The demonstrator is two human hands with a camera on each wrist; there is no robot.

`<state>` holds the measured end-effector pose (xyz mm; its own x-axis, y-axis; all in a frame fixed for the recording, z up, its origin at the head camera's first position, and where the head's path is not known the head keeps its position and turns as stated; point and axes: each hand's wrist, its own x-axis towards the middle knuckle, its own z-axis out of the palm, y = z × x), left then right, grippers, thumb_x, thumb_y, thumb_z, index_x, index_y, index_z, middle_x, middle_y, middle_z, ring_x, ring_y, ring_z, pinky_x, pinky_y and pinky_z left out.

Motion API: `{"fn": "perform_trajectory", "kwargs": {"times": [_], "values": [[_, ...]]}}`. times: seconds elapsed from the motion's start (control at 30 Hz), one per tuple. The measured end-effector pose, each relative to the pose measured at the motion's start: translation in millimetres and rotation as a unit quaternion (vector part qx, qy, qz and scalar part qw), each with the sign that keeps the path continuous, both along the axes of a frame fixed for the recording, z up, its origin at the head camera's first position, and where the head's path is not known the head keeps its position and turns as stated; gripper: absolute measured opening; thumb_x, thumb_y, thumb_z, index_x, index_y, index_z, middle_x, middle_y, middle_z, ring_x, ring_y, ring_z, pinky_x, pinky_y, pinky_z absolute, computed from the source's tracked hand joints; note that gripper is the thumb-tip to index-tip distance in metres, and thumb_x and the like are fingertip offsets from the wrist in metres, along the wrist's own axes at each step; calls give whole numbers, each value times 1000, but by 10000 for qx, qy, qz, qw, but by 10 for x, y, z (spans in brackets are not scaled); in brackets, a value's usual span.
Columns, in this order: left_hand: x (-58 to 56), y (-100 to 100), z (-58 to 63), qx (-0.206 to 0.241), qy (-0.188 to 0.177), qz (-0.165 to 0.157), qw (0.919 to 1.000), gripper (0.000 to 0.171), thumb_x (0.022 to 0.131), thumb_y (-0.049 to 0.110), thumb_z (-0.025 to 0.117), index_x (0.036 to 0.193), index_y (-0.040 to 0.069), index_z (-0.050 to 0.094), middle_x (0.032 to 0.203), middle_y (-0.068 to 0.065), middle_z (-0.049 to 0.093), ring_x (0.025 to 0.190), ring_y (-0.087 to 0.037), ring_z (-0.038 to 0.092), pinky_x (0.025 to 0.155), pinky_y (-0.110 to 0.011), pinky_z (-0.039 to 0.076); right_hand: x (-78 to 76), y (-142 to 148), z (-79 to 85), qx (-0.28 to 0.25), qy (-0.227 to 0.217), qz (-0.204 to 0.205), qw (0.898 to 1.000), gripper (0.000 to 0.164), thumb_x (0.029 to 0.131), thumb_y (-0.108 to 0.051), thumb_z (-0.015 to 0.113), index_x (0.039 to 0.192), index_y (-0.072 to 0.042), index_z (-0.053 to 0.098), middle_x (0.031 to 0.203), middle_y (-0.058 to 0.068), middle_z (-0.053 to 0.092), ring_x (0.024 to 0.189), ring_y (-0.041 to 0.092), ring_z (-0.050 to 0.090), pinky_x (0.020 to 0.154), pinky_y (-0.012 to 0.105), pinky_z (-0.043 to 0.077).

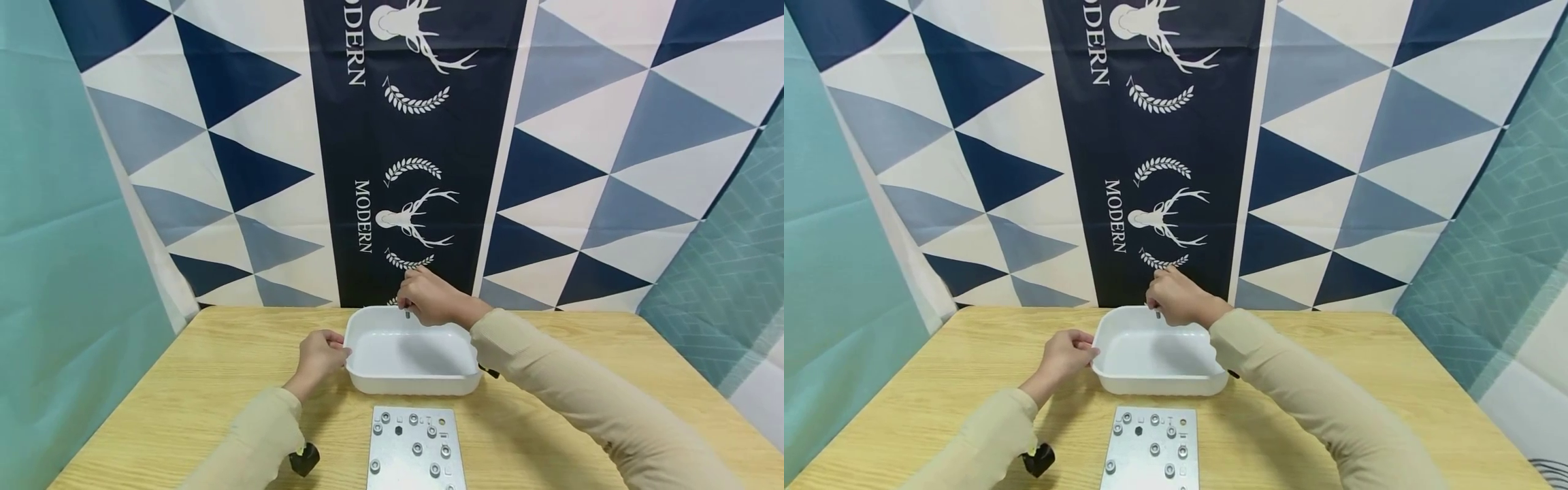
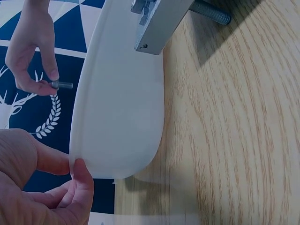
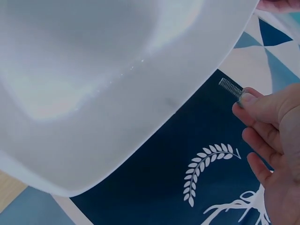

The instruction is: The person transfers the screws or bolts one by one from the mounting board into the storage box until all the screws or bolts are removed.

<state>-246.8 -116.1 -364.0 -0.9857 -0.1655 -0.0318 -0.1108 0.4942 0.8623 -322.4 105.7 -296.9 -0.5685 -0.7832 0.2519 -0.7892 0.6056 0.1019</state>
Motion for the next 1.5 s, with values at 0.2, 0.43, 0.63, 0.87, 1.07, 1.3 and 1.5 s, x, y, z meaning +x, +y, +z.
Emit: {"fn": "perform_trajectory", "kwargs": {"times": [0.2, 0.43, 0.63, 0.87, 1.07, 1.3, 1.5], "values": [[1, 14, -9, 23, 14, 34, 10000, 22, 81, 0, 70, 101, -7, 64, 84, -14, 65, 67, -15, 61, 57, -21, 55, -17, -4, -60, 31, -136, -129, 9998, 18, 79, 1, 70, 87, -14, 75, 85, -3, 73, 81, 13, 52, 75, 26, 40], [-8, 11, -16, -2, 19, 65, 10000, 23, 81, 1, 70, 102, -7, 64, 84, -14, 66, 67, -15, 61, 57, -21, 54, 15, 6, -95, 162, -337, -267, 9989, 16, 81, -1, 70, 87, -14, 75, 84, -5, 72, 80, 11, 51, 74, 25, 39], [-10, 19, -17, 3, -57, 90, 9999, 23, 82, 2, 69, 103, -6, 64, 86, -13, 66, 68, -16, 61, 57, -20, 53, 68, 45, -102, 234, -427, -217, 9986, 17, 79, 1, 70, 86, -14, 74, 84, -5, 72, 82, 12, 53, 73, 25, 39], [1, 17, -12, -18, -9, 55, 10000, 22, 82, 1, 69, 102, -7, 64, 85, -14, 66, 67, -15, 61, 57, -21, 53, 84, 47, -81, 383, -448, -181, 9981, 16, 79, 0, 72, 86, -15, 74, 84, -5, 72, 81, 12, 52, 71, 24, 37], [4, 19, -16, 27, 24, 71, 10000, 23, 81, 0, 70, 102, -8, 65, 84, -14, 66, 67, -15, 61, 57, -21, 54, 63, 11, -59, 498, -413, -175, 9978, 16, 80, -1, 71, 87, -14, 75, 84, -6, 73, 82, 12, 53, 72, 25, 38], [3, 16, -11, 39, -33, 52, 10000, 23, 82, 1, 69, 103, -8, 65, 83, -13, 65, 67, -15, 60, 57, -20, 53, 61, -20, -41, 586, -470, -190, 9970, 16, 81, -1, 71, 88, -15, 75, 84, -6, 72, 84, 13, 54, 74, 27, 39], [-6, 12, -14, 41, 20, 54, 10000, 22, 81, -1, 69, 101, -8, 65, 83, -13, 65, 66, -14, 60, 56, -20, 53, 73, -21, -21, 782, -728, -485, 9931, 17, 81, -4, 73, 94, -14, 75, 92, -4, 73, 90, 14, 56, 76, 27, 39]]}}
